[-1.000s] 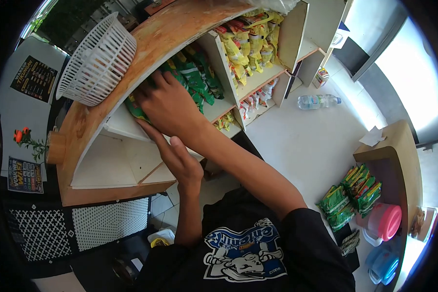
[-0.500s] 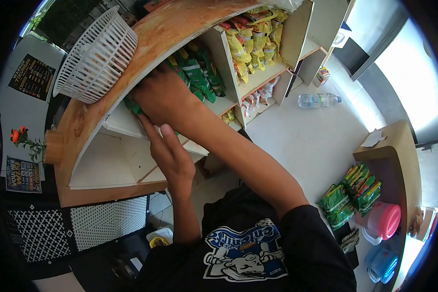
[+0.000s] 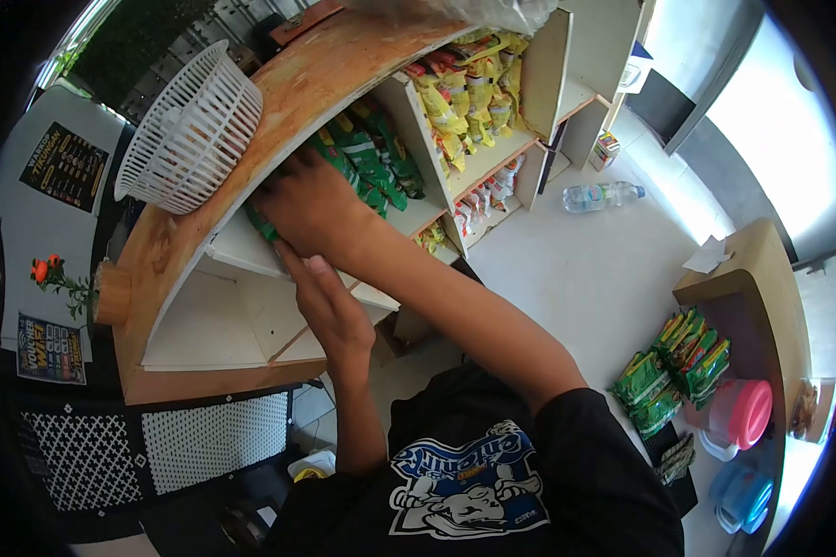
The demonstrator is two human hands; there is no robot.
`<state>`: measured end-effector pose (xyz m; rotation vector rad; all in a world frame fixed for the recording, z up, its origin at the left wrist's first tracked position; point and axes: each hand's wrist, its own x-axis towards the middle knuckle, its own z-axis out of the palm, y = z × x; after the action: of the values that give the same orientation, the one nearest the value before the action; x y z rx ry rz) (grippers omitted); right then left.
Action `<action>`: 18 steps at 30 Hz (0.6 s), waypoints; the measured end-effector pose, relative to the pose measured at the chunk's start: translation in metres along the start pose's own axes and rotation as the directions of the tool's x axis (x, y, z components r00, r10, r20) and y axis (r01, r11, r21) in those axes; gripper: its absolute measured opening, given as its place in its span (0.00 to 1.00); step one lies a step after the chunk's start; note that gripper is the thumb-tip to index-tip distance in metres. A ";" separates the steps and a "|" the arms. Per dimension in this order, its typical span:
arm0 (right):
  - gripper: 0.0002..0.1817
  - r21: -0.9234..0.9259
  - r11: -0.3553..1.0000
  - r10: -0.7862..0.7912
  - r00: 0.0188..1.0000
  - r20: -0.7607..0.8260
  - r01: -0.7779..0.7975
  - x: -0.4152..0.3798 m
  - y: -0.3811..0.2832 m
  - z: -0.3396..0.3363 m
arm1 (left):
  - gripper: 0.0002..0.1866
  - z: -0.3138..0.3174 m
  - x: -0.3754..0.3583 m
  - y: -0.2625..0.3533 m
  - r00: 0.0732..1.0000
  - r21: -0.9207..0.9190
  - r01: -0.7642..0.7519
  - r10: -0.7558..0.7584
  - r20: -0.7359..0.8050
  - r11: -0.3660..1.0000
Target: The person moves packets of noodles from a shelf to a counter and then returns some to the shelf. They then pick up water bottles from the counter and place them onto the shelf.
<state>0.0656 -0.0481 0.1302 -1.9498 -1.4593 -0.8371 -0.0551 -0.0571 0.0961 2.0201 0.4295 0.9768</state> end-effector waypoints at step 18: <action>0.23 0.161 0.314 0.925 0.339 0.169 -0.936 -0.373 -0.042 -0.085 | 0.26 0.087 -0.160 -0.056 0.301 -0.147 0.318 0.047 0.952 0.937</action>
<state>-0.0672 -0.3311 -0.0941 -2.1401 -0.1600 -0.0326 -0.0878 -0.1658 -0.0564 1.8278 -0.2322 -0.3993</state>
